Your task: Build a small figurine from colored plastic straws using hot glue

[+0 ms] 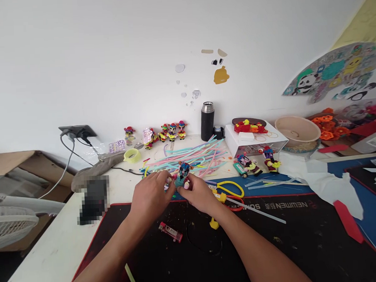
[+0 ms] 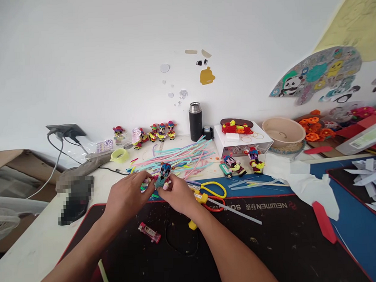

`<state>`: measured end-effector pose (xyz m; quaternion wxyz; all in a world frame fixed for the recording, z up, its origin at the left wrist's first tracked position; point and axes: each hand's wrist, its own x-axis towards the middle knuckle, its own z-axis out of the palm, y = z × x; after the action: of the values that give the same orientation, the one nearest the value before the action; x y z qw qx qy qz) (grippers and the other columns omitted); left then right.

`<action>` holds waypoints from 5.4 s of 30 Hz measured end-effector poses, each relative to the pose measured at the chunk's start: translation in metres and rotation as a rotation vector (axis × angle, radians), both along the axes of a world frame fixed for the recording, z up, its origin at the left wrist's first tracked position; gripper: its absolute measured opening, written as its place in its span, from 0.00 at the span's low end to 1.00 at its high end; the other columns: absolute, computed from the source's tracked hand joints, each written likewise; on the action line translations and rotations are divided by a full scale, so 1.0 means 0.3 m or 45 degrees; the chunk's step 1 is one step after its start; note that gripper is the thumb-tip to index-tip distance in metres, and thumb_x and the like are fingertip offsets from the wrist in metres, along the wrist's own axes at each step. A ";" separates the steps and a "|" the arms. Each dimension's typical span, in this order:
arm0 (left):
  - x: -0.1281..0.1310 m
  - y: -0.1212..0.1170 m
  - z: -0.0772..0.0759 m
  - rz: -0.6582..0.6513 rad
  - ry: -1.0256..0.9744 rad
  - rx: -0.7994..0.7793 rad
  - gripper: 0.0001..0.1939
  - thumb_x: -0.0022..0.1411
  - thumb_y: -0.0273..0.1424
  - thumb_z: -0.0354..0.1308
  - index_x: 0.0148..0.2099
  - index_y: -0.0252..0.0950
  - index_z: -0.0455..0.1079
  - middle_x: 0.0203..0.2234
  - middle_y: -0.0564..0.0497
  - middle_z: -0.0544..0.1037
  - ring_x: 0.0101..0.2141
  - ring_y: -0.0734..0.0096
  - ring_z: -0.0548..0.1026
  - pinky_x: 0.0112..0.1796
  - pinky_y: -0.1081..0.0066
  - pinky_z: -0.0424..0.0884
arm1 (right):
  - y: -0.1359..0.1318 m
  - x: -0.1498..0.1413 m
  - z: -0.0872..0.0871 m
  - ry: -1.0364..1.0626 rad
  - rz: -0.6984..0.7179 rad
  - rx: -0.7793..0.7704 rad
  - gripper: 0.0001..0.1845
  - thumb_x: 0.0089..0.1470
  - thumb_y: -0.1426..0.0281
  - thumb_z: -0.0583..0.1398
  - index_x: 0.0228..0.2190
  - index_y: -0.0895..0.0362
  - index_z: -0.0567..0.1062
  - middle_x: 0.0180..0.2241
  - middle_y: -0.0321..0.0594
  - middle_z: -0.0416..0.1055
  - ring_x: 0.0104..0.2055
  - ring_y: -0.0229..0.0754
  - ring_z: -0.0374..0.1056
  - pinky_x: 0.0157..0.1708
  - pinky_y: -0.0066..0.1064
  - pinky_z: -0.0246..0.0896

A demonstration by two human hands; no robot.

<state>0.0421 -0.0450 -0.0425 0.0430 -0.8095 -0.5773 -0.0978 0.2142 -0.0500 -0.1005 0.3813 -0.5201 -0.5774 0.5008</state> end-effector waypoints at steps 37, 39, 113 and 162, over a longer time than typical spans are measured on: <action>0.000 -0.020 0.007 0.049 0.069 -0.176 0.10 0.72 0.37 0.52 0.41 0.40 0.73 0.33 0.47 0.84 0.37 0.55 0.82 0.32 0.66 0.62 | -0.021 -0.008 0.008 -0.245 0.025 0.144 0.05 0.52 0.68 0.62 0.33 0.54 0.74 0.26 0.30 0.71 0.26 0.38 0.63 0.28 0.28 0.53; -0.003 -0.021 0.007 0.047 0.055 -0.181 0.10 0.71 0.37 0.52 0.41 0.40 0.73 0.34 0.48 0.84 0.37 0.56 0.82 0.32 0.66 0.62 | -0.022 -0.007 0.011 -0.250 0.029 0.130 0.05 0.52 0.68 0.63 0.33 0.54 0.73 0.26 0.30 0.71 0.27 0.38 0.64 0.27 0.28 0.53; -0.108 -0.049 -0.077 -0.153 -1.198 -0.615 0.21 0.68 0.48 0.60 0.53 0.40 0.81 0.54 0.44 0.83 0.57 0.50 0.77 0.60 0.55 0.70 | -0.027 0.003 0.016 -0.353 0.129 0.164 0.05 0.55 0.66 0.63 0.31 0.54 0.74 0.26 0.32 0.74 0.27 0.38 0.65 0.27 0.28 0.52; -0.019 -0.079 -0.196 0.253 -2.542 -1.022 0.21 0.42 0.30 0.83 0.39 0.33 0.83 0.35 0.48 0.85 0.35 0.69 0.81 0.41 0.72 0.79 | -0.014 -0.002 -0.015 0.220 0.186 -0.014 0.17 0.57 0.57 0.69 0.43 0.53 0.79 0.26 0.29 0.68 0.23 0.33 0.59 0.23 0.25 0.54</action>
<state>0.0365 -0.0687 -0.1014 -0.7075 -0.2688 -0.4046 -0.5133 0.2135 -0.0542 -0.1049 0.3892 -0.4336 -0.5761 0.5733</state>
